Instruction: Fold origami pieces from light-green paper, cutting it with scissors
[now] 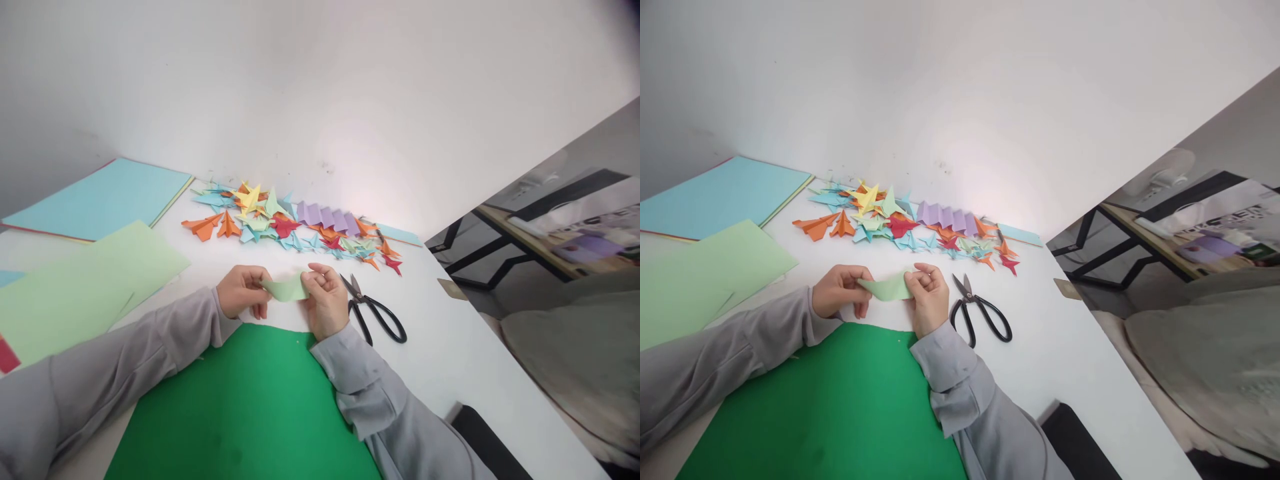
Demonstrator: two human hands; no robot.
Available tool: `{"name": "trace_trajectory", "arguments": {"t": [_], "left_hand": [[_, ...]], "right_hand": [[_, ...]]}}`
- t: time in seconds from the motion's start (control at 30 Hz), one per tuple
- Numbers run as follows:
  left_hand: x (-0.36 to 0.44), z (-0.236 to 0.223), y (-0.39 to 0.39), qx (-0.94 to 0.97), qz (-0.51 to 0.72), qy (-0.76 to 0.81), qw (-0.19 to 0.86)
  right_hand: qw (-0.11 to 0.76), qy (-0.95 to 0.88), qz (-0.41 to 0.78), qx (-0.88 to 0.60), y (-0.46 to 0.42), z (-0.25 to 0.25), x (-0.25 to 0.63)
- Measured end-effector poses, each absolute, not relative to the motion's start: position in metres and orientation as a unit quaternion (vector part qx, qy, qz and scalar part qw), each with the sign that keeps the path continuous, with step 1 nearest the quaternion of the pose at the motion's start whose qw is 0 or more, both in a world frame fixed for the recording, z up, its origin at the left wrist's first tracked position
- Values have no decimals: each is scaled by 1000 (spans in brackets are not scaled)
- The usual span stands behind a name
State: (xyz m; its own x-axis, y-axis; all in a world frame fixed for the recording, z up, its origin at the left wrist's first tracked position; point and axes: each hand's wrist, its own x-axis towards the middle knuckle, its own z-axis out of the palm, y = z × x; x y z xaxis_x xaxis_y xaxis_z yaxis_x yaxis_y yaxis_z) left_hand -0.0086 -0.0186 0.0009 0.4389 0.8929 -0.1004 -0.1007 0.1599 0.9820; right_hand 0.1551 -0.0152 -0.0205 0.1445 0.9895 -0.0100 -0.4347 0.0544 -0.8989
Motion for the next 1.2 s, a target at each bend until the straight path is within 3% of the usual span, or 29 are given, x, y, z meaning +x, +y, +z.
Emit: {"name": "trace_trajectory", "arguments": {"t": [0.17,0.4,0.77,0.93,1.07,1.2], "left_hand": [[-12,-4,-19,573,339,299,684],[-8,-4,-16,523,349,358,690],[-3,-6,-15,478,489,394,614],[-4,-8,-11,429,544,401,600],[-4,-10,-11,421,541,430,587],[-3,-11,-11,445,529,429,581]], "right_hand": [[631,-332,579,-396,-15,-20,155],[591,-401,581,-390,-18,-25,155],[578,-450,562,-384,-22,-20,156],[541,-597,473,-356,-30,-20,156],[475,-705,370,-375,-34,-20,153],[463,-745,288,-384,-31,-21,152]]}}
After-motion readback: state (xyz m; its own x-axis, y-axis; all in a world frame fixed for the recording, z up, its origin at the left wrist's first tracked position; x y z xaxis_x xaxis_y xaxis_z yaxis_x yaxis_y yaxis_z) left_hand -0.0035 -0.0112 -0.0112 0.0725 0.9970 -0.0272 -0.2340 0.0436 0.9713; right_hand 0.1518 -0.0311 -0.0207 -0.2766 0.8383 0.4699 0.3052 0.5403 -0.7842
